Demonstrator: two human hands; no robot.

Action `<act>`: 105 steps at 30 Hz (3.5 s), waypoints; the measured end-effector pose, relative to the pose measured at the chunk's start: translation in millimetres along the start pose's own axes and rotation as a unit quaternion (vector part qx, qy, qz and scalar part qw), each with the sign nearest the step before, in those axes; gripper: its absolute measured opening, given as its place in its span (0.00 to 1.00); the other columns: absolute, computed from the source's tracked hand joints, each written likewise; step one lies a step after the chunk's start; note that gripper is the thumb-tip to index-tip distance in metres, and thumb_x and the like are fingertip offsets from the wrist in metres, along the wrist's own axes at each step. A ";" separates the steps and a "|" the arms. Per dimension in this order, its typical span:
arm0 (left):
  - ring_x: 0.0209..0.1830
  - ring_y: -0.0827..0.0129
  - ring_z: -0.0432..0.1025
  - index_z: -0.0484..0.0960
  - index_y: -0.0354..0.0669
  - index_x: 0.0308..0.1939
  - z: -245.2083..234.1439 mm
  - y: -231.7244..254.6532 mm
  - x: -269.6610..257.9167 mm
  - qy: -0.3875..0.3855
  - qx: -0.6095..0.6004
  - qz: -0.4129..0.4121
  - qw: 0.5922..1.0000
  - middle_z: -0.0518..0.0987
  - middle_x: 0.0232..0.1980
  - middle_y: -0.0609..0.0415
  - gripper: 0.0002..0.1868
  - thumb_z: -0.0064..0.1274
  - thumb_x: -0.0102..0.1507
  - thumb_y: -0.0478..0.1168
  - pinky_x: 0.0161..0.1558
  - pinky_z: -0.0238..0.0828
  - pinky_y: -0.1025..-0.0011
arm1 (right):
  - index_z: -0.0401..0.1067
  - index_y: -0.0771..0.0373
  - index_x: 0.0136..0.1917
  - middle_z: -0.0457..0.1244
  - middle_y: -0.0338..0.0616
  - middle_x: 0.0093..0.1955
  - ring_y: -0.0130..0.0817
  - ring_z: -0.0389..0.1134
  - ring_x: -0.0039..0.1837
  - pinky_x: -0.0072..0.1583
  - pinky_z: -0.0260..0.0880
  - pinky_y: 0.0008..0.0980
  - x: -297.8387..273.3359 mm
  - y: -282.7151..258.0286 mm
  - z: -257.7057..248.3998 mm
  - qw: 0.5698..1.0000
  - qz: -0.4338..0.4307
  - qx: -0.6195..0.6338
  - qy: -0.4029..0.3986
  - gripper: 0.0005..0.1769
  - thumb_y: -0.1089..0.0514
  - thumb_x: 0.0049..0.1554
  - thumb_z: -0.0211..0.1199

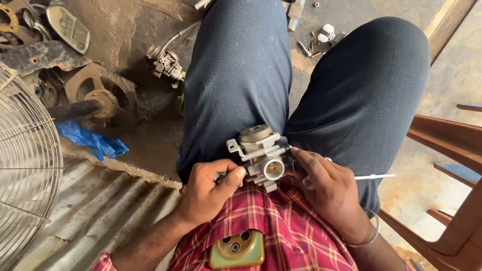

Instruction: The user is disassembling and repairing a motorcycle carburetor using hand tools while holding the component in their lap.

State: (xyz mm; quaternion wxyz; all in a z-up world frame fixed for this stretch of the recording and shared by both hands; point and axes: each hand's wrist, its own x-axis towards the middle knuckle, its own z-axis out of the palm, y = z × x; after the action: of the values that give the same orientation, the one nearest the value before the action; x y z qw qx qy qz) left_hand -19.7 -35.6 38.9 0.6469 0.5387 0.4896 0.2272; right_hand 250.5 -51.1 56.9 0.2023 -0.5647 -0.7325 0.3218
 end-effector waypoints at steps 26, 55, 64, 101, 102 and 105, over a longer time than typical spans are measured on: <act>0.27 0.65 0.77 0.76 0.40 0.36 30.7 35.1 56.4 -0.058 0.159 0.233 0.958 0.79 0.31 0.51 0.15 0.60 0.68 0.47 0.27 0.74 0.67 | 0.72 0.61 0.67 0.68 0.44 0.44 0.36 0.72 0.39 0.41 0.71 0.36 -2.3 -23.0 -28.1 0.988 0.157 0.007 -0.007 0.30 0.66 0.51 0.68; 0.45 0.59 0.74 0.63 0.31 0.72 18.0 44.1 57.3 -0.037 0.402 0.225 0.887 0.69 0.46 0.48 0.59 0.75 0.46 0.56 0.35 0.78 0.66 | 0.75 0.60 0.61 0.68 0.43 0.40 0.35 0.70 0.37 0.40 0.68 0.35 -20.6 -0.4 5.7 0.995 0.079 -0.031 0.045 0.25 0.62 0.50 0.76; 0.39 0.67 0.75 0.65 0.37 0.65 -7.1 56.3 69.9 -0.111 0.165 0.132 0.971 0.69 0.56 0.45 0.34 0.64 0.60 0.43 0.38 0.80 0.71 | 0.73 0.62 0.64 0.72 0.45 0.47 0.30 0.76 0.46 0.44 0.73 0.28 -16.7 3.0 -17.6 0.985 0.142 0.097 0.019 0.25 0.68 0.53 0.68; 0.36 0.53 0.73 0.65 0.38 0.45 38.4 30.6 115.9 0.053 0.203 0.258 0.943 0.71 0.41 0.45 0.11 0.52 0.64 0.29 0.40 0.71 0.57 | 0.74 0.59 0.67 0.67 0.39 0.45 0.34 0.69 0.38 0.40 0.70 0.35 -5.3 -16.2 1.0 0.984 -0.128 -0.071 -0.098 0.27 0.56 0.53 0.65; 0.33 0.52 0.73 0.64 0.37 0.44 47.8 21.5 123.1 0.011 0.199 0.224 0.954 0.71 0.39 0.44 0.11 0.51 0.64 0.30 0.35 0.70 0.57 | 0.74 0.58 0.68 0.67 0.39 0.47 0.34 0.69 0.39 0.40 0.70 0.34 -3.8 -17.0 0.4 0.985 -0.131 -0.069 -0.093 0.28 0.57 0.54 0.65; 0.35 0.51 0.76 0.63 0.37 0.46 54.3 3.4 131.4 -0.036 0.102 0.200 0.974 0.72 0.36 0.48 0.10 0.49 0.67 0.32 0.37 0.73 0.57 | 0.75 0.57 0.66 0.69 0.40 0.50 0.33 0.69 0.39 0.40 0.70 0.34 -2.3 -15.9 -5.6 0.987 -0.133 -0.051 -0.077 0.25 0.56 0.55 0.65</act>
State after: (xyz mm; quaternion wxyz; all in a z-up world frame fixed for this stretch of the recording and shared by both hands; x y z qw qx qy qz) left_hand 83.5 47.7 -12.3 0.5469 0.6967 0.3689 0.2818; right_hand 243.7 -54.4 72.2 0.1565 -0.4457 -0.8299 0.2968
